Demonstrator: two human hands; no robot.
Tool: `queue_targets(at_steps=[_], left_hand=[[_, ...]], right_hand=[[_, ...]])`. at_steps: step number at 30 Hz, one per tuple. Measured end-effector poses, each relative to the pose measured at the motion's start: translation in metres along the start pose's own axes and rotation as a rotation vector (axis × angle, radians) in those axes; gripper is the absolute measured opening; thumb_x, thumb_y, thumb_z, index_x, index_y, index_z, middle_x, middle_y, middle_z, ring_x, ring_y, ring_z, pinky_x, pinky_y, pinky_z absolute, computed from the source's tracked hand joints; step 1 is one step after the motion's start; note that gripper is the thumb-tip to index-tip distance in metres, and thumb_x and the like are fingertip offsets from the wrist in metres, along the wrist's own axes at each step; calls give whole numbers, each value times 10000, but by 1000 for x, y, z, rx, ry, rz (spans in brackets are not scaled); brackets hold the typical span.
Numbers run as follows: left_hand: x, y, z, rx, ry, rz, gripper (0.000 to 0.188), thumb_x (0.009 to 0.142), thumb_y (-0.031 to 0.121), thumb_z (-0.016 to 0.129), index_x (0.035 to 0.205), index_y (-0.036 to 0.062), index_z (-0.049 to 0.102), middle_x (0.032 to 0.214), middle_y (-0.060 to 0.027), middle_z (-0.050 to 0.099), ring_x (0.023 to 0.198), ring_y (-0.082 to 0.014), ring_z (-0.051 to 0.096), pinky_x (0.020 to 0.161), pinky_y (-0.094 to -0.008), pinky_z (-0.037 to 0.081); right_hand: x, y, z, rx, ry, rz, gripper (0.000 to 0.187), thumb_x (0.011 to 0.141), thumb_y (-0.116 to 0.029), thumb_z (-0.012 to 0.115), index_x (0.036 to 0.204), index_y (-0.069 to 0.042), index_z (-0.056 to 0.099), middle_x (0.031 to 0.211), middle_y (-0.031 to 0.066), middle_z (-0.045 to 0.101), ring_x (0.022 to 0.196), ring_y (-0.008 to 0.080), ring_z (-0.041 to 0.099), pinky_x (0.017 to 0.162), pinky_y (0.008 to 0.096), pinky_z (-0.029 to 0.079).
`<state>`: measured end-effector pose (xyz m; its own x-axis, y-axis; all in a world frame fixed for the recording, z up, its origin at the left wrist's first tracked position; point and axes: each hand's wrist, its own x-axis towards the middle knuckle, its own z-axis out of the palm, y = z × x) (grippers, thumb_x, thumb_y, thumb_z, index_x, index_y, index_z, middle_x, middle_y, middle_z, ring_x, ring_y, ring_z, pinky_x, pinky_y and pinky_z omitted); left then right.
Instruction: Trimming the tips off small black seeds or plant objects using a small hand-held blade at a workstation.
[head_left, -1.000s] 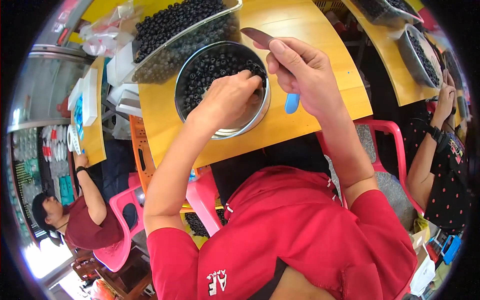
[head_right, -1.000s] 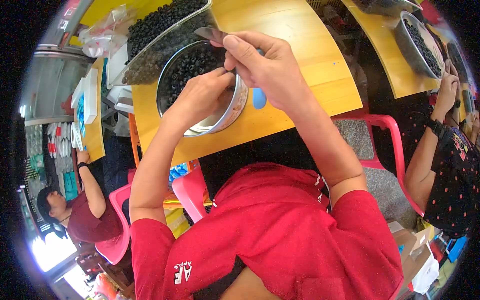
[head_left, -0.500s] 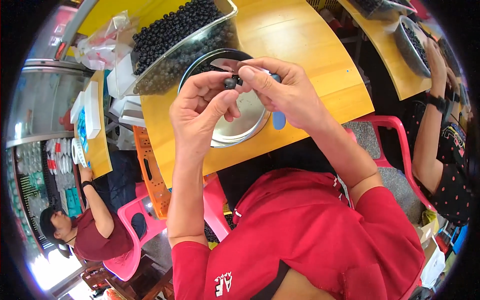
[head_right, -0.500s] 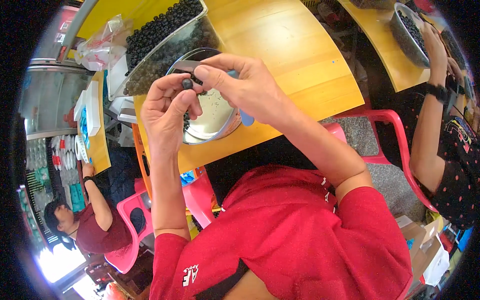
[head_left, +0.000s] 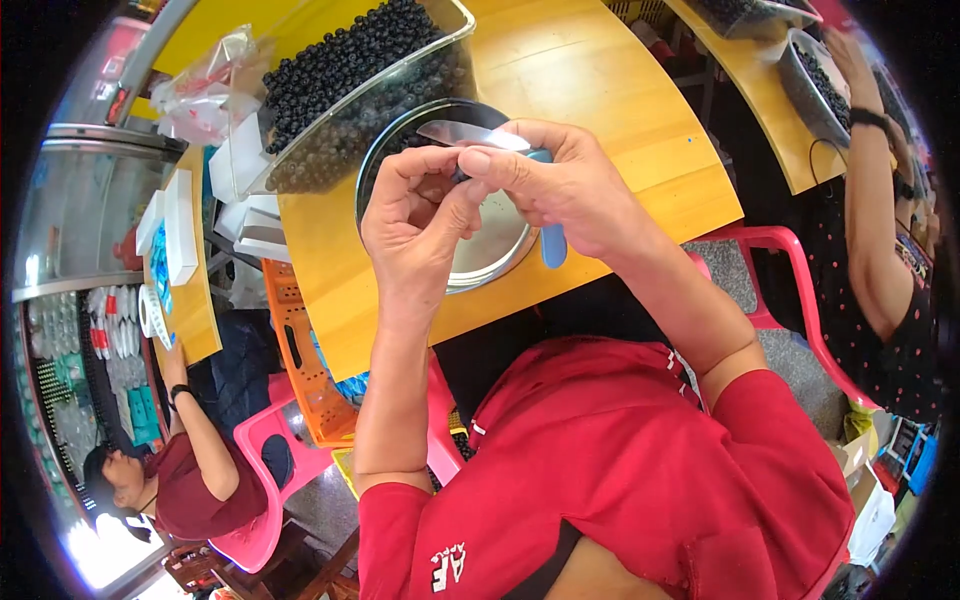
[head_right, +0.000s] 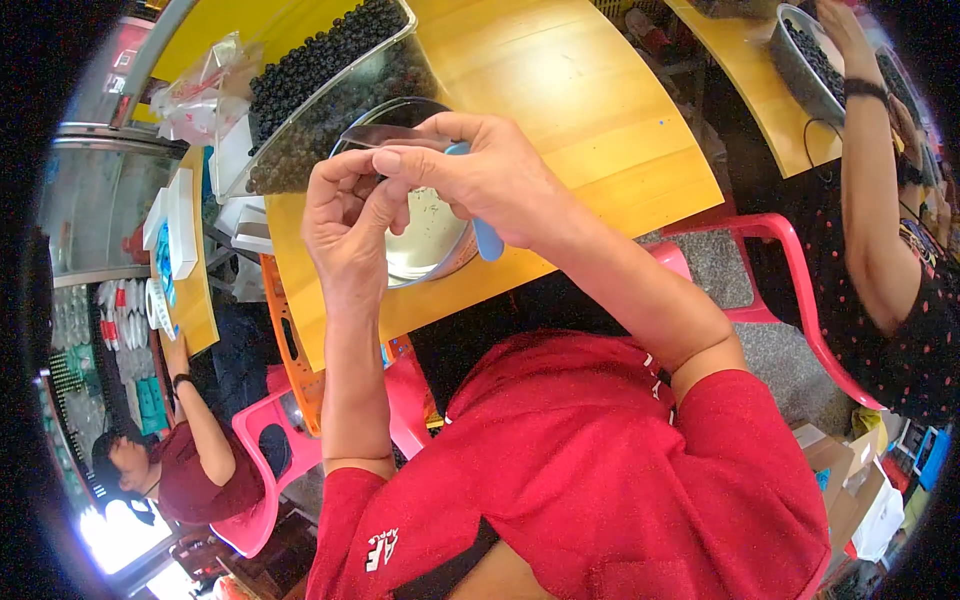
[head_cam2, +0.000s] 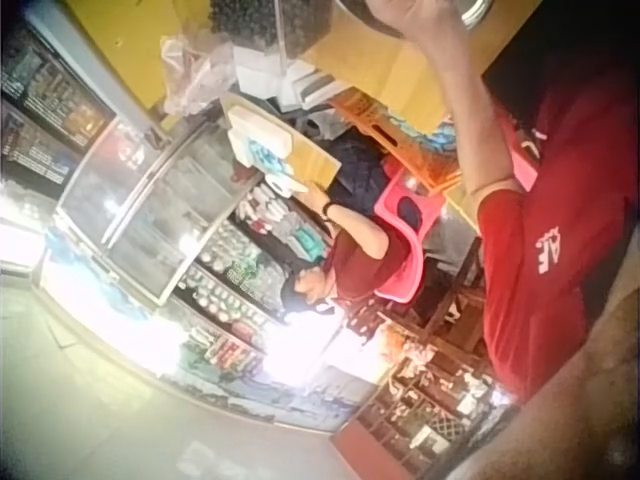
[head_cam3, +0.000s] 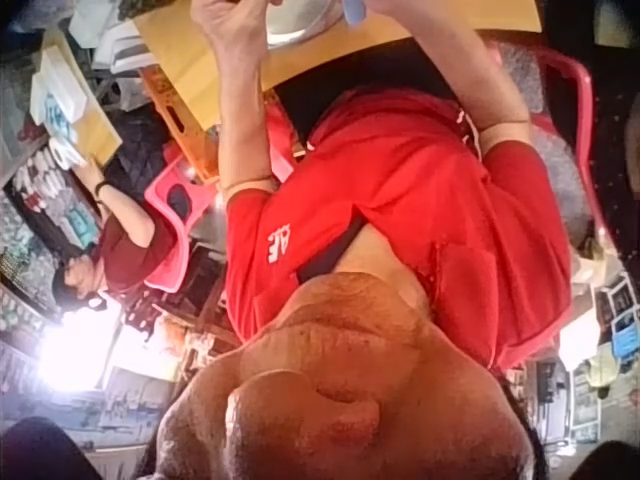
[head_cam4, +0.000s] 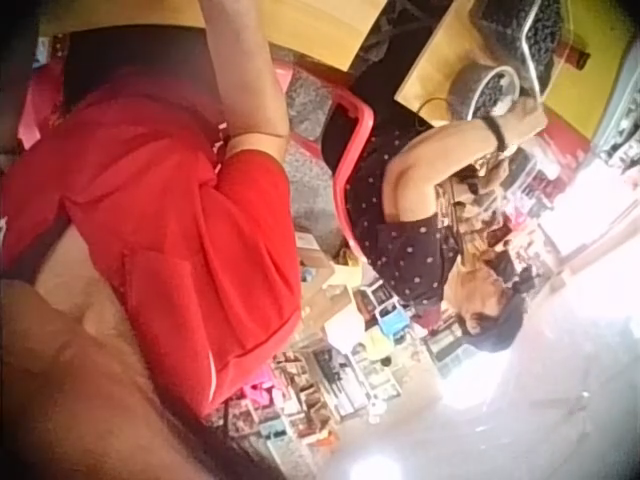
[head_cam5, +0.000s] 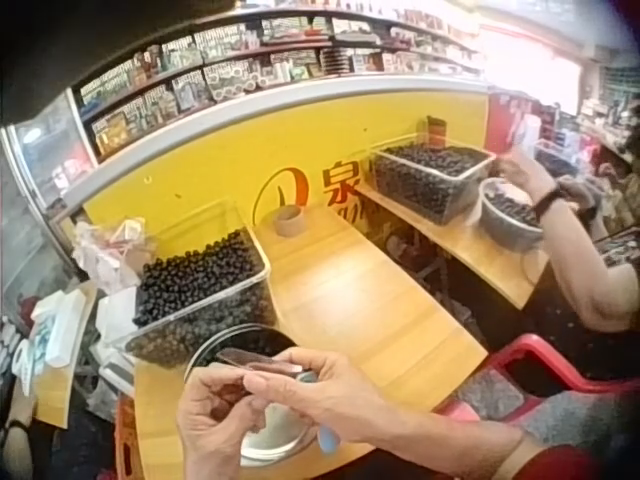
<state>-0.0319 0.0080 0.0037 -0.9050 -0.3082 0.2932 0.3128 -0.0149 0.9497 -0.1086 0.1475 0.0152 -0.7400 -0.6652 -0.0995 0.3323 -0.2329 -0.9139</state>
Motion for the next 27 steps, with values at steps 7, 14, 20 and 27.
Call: queue_targets(at_steps=[7,14,20,27], left_hand=[[-2,-5,1,-196,10,-57,239,851,-3,653,1060,4,538,898,-95,642,682,-130,605,594,-234,488],[-3,-3,2,-176,41,-90,292,873,19,631,1152,-14,553,921,-114,649,695,-153,618,624,-248,503],[-7,-12,-5,-371,24,-174,266,909,76,602,1160,0,558,980,-86,639,760,-149,611,670,-263,501],[-8,-11,-2,-409,57,-154,195,922,97,593,1100,30,553,976,-59,630,783,-125,577,674,-254,479]], right_hand=[[5,3,-4,45,-13,-9,198,833,-214,728,903,-42,659,677,-42,571,491,-11,372,421,166,237],[4,-2,-5,-131,-27,-134,179,877,-215,676,915,-41,652,708,-29,585,510,-11,394,429,164,269],[0,1,-4,-208,-4,-328,238,938,-219,586,1049,-17,649,742,-19,590,514,-5,407,435,166,300],[-2,2,-3,-269,-104,-335,314,964,-246,539,1179,-35,626,732,-26,577,517,-7,417,443,158,321]])
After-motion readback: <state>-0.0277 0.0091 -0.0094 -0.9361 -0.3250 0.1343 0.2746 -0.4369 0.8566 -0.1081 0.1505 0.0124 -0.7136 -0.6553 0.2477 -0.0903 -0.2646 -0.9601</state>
